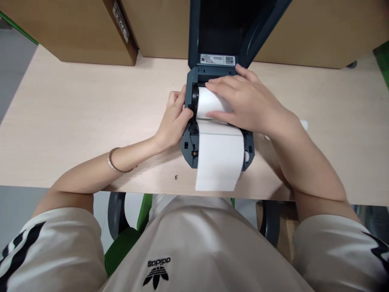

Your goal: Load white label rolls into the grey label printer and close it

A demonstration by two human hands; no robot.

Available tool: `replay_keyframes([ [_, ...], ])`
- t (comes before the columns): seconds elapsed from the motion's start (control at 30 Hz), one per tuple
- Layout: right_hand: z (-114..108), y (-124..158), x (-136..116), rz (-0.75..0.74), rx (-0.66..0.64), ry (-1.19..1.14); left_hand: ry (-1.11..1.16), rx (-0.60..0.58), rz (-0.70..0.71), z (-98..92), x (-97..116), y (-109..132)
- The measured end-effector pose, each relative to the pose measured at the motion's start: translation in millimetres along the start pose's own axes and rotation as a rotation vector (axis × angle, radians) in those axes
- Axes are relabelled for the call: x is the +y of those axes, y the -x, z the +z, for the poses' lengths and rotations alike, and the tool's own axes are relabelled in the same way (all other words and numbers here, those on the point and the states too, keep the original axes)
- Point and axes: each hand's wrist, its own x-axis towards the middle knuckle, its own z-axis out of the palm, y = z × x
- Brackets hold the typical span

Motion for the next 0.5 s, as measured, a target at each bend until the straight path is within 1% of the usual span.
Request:
replay_keyframes([
  [0.07, -6, 17, -15, 0.022, 0.027, -0.026, 0.002, -0.002, 0.013, -0.4, 0, 0],
  [0.13, -8, 37, -35, 0.019, 0.024, -0.055, -0.006, -0.006, 0.024, -1.1, -2, 1],
  [0.2, -3, 56, -55, -0.034, 0.01, -0.064, -0.024, -0.004, 0.032, -1.8, -5, 0],
  [0.27, 10, 71, -70, -0.081, 0.023, -0.045, -0.042, 0.003, 0.032, -2.4, -7, 0],
  [0.33, 24, 79, -78, -0.08, 0.067, -0.009, -0.052, 0.013, 0.024, -2.7, -8, -1],
  [0.4, 36, 81, -80, -0.07, 0.091, 0.014, -0.057, 0.016, 0.016, -2.5, -7, -1],
  [0.5, 43, 80, -78, -0.098, 0.074, 0.018, -0.063, 0.019, 0.017, -1.6, -7, 0],
])
